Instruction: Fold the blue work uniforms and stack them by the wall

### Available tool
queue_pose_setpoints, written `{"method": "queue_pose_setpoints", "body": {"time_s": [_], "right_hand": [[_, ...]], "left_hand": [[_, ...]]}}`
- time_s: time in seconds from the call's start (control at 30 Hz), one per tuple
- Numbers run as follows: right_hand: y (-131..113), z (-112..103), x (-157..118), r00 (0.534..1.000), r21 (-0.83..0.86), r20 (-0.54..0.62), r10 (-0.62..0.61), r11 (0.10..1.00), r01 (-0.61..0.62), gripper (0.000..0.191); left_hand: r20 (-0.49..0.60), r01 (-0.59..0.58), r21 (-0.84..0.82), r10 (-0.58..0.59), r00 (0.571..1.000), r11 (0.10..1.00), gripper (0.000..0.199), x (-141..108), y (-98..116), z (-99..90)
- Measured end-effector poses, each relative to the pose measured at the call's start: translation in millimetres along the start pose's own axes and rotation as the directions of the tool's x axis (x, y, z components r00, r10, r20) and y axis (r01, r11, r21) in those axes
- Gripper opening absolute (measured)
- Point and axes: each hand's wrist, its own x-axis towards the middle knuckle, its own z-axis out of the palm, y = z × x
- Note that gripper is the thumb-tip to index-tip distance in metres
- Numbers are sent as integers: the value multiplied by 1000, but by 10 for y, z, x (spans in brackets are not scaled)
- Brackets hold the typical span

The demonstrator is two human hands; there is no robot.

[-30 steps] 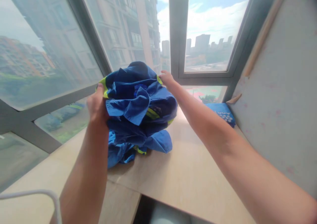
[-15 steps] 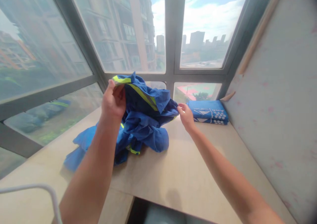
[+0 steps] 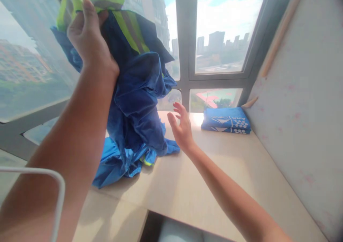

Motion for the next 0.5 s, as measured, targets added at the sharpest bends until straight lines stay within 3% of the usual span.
{"method": "queue_pose_setpoints", "body": {"time_s": [0.13, 0.27, 0.37, 0.43, 0.5], "right_hand": [[34, 340, -130, 990, 9, 110, 86, 996, -87, 74], [483, 704, -93, 946, 15, 134, 296, 954, -300, 69], [941, 732, 25, 894, -69, 132, 428, 904, -423, 42], [1198, 610, 128, 861, -114, 170, 480, 877, -467, 24], [1376, 430, 253, 848, -122, 183, 497, 868, -482, 19]], "left_hand": [[-54, 170, -87, -175, 983, 982, 41, -398, -380, 18], [-69, 445, -260, -476, 877, 857, 29, -1098, -809, -84], [-126, 553, -261, -596, 793, 791, 21, -1460, -1221, -387], [-214, 597, -172, -622, 754, 783, 20, -1552, -1495, -709], [-260, 636, -69, -630, 732, 768, 24, -1537, -1710, -1060]]}}
